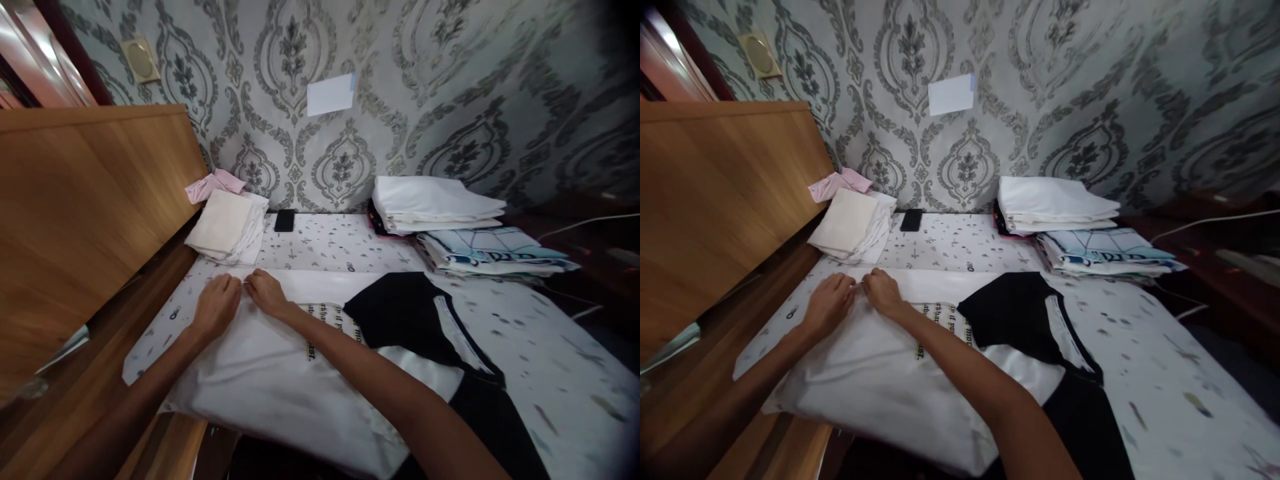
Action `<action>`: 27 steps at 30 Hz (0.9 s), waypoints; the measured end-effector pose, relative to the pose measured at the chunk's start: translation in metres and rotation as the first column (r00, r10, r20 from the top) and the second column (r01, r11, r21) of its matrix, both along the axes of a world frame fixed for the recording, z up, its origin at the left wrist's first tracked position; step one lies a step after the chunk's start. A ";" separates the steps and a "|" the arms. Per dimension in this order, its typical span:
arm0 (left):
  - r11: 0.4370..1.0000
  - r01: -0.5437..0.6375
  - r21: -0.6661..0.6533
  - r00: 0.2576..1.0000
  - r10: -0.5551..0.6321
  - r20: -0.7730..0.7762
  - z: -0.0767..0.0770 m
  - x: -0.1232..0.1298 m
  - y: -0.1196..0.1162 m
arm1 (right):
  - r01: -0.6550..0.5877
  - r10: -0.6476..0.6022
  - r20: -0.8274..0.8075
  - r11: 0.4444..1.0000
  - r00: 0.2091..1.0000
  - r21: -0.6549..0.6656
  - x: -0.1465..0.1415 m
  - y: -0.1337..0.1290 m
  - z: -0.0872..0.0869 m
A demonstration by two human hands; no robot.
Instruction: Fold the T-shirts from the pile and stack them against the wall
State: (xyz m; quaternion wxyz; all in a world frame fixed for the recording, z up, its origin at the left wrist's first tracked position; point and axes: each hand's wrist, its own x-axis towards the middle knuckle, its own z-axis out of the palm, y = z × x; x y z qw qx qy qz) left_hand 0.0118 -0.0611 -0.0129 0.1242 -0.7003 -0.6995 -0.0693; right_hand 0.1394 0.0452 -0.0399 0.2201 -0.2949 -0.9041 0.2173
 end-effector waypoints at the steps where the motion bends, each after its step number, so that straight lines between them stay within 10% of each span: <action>1: 0.997 0.071 -0.042 0.997 -0.069 0.047 -0.006 0.005 -0.001 | 0.017 -0.017 -0.017 1.000 1.000 -0.026 -0.004 0.005 0.001; 7: 0.912 0.390 -0.128 0.901 -0.348 0.260 -0.045 0.012 0.027 | -0.006 0.002 -0.091 0.999 0.996 -0.044 -0.008 0.022 0.009; 14: 0.948 0.270 -0.168 0.931 -0.212 0.297 -0.049 -0.037 0.046 | -0.136 0.122 -0.255 0.990 0.959 -0.038 -0.002 0.001 -0.009; 27: 0.926 0.015 -0.377 0.990 0.039 0.136 -0.027 -0.088 0.025 | -0.291 0.286 0.057 0.948 0.957 0.130 0.006 -0.020 -0.018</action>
